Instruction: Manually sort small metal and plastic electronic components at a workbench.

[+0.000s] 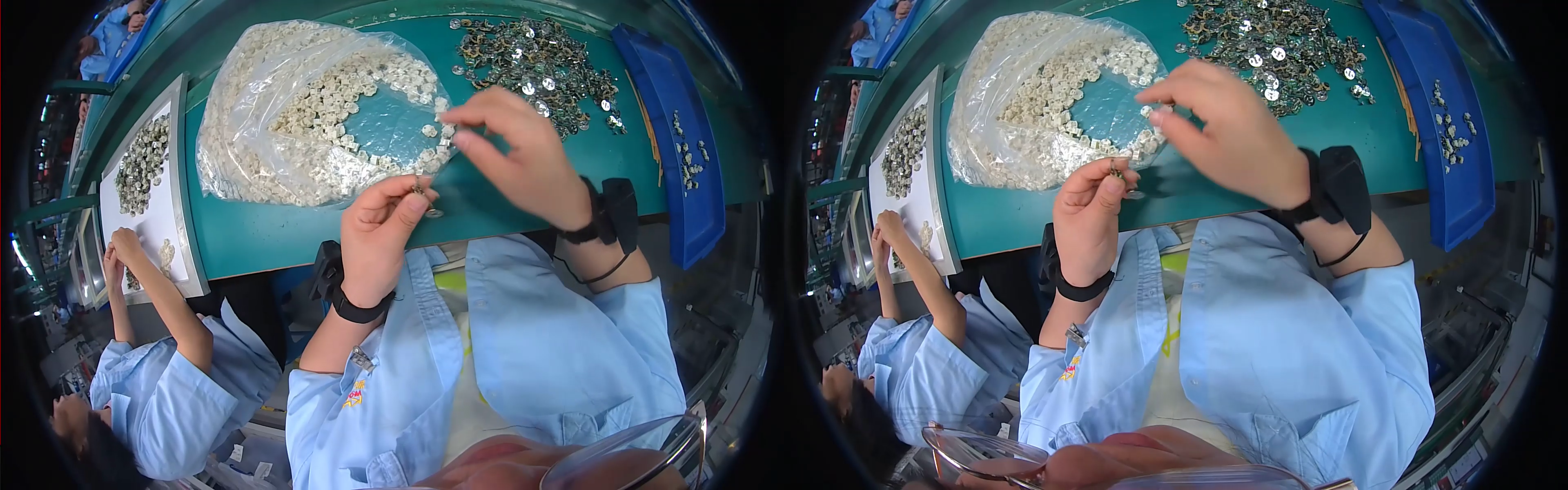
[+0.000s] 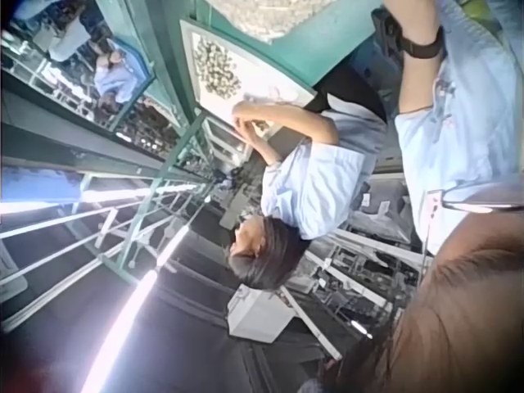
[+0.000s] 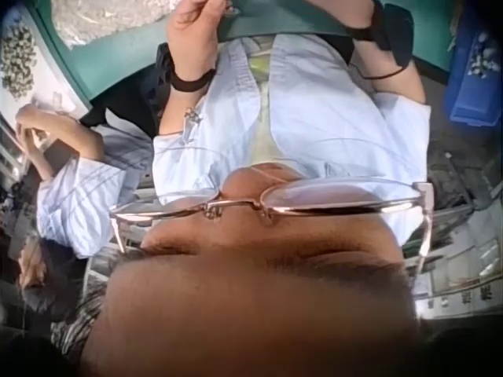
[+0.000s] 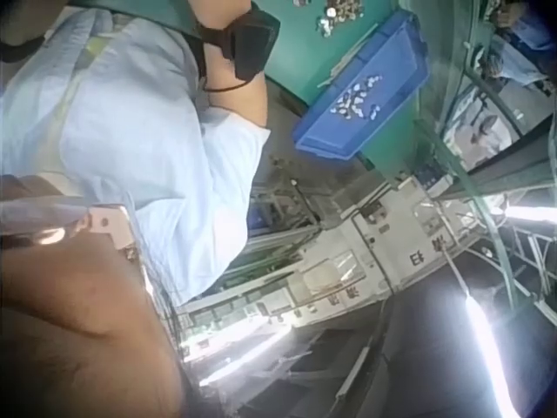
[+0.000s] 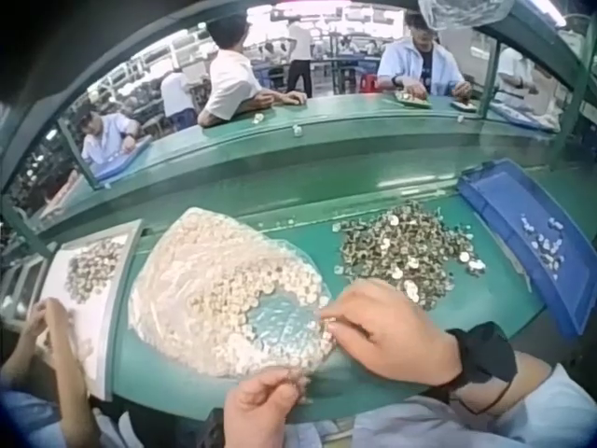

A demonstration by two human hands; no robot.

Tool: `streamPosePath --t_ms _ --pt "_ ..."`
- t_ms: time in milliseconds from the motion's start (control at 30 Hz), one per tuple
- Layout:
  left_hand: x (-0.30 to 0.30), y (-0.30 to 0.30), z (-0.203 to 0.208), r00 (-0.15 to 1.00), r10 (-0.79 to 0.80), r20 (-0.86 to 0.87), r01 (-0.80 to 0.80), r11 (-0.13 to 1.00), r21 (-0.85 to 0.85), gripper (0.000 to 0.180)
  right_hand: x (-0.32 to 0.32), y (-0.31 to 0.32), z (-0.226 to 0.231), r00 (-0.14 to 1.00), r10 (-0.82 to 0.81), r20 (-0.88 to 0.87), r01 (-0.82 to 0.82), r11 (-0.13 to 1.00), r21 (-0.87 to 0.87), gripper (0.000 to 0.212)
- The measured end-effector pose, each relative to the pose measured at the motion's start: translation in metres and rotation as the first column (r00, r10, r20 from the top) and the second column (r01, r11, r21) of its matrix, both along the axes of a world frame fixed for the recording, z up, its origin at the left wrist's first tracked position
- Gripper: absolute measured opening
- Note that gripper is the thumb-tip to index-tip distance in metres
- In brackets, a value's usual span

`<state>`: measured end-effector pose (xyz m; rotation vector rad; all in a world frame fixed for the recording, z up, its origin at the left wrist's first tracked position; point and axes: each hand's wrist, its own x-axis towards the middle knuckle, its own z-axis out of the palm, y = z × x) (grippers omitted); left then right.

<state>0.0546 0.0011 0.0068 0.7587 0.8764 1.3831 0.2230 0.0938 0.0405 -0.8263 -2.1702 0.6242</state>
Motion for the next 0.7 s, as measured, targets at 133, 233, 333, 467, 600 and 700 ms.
streamPosePath --t_ms 133,233,333,467,600,700 --pt "-0.009 -0.003 0.001 0.997 0.053 0.06 -0.051 0.998 -0.035 0.021 -0.013 0.016 -0.009 0.966 0.003 0.257 -0.026 0.996 0.087 0.017" --pt "-0.014 -0.006 0.002 0.993 0.069 0.098 -0.067 0.997 -0.027 0.021 -0.025 0.018 -0.013 0.91 0.004 0.414 -0.054 0.992 0.11 0.015" --pt "-0.017 -0.008 0.002 0.99 0.089 0.105 -0.089 0.996 -0.003 0.023 -0.03 0.018 -0.014 0.851 -0.029 0.524 -0.049 0.99 0.135 0.015" --pt "-0.026 -0.01 -0.002 0.993 0.092 0.068 -0.092 0.996 -0.001 0.024 -0.031 0.017 -0.011 0.96 0.01 0.281 -0.075 0.972 0.223 0.013" --pt "-0.029 -0.008 -0.007 0.997 0.065 0.028 -0.067 0.996 0.06 0.025 -0.025 -0.002 0.004 0.996 0.089 0.012 -0.071 0.865 -0.496 0.013" --pt "-0.024 -0.007 -0.006 0.998 0.052 0.024 -0.053 0.998 0.032 0.023 -0.019 -0.01 0.002 0.943 0.062 -0.328 -0.267 0.729 -0.631 0.015"
